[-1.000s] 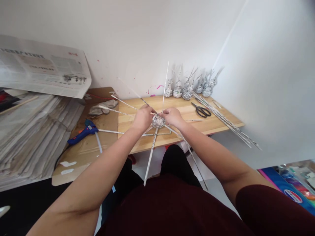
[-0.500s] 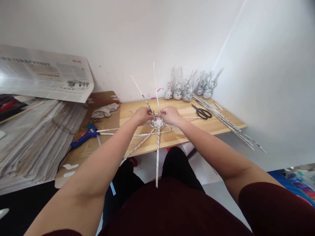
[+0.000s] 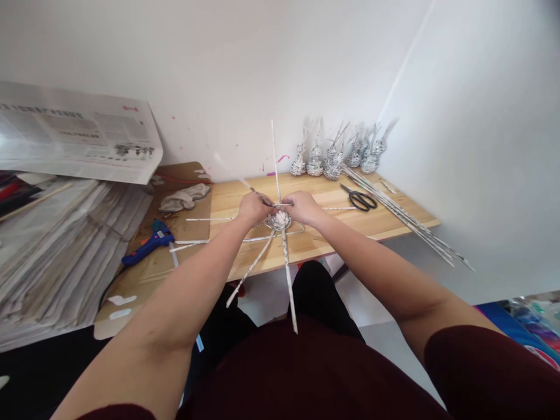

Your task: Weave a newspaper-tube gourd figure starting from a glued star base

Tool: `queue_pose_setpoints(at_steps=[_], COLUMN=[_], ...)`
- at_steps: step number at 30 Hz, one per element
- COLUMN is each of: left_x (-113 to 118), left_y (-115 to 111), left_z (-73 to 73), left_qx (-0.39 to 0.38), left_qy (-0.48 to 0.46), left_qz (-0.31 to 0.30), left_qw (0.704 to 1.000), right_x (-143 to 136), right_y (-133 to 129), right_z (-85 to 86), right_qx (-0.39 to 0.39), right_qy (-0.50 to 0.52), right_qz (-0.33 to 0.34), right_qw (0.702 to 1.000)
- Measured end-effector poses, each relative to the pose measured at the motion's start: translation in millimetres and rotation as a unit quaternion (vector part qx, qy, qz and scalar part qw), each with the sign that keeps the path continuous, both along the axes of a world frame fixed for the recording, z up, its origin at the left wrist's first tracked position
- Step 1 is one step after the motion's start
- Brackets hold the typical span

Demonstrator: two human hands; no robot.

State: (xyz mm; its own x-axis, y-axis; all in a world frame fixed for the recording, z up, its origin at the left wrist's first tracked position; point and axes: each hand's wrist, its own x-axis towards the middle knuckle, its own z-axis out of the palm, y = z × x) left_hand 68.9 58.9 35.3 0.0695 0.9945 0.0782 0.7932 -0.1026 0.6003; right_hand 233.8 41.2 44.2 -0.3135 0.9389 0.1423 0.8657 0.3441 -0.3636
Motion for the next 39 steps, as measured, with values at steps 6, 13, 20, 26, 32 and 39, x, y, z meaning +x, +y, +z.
queue_pose_setpoints(at_steps=[6,13,20,26,32,39], left_x=[-0.8,0.5,4.6,3.2,6.3,8.6], left_y=[-0.2,-2.2,-6.5,-7.9,-9.7,-14.1], left_z=[-8.1,-2.7,-5.4,-11.0,-15.9,-15.8], left_qx=[0.008,-0.023,-0.161,-0.157,-0.135,-0.108], left_qy=[0.002,-0.152,-0.328,-0.344,-0.352,-0.333], left_qz=[-0.010,-0.049,-0.073,-0.051,0.013,0.037], left_qw=[1.000,0.987,0.928,0.924,0.926,0.936], right_x=[0.4,-1.5,-2.0,-1.0,3.0,2.1], right_y=[1.3,1.1,-1.6,-0.4,-3.8,-10.6], right_z=[-7.8,-12.6,-7.0,-7.0,-8.4,-17.8], right_qx=[0.010,0.019,0.011,-0.015,-0.002,0.019], right_qy=[-0.012,-0.012,-0.029,0.013,-0.003,-0.020], right_qz=[-0.014,-0.019,-0.006,-0.018,0.020,-0.011], right_qw=[1.000,1.000,0.999,1.000,1.000,1.000])
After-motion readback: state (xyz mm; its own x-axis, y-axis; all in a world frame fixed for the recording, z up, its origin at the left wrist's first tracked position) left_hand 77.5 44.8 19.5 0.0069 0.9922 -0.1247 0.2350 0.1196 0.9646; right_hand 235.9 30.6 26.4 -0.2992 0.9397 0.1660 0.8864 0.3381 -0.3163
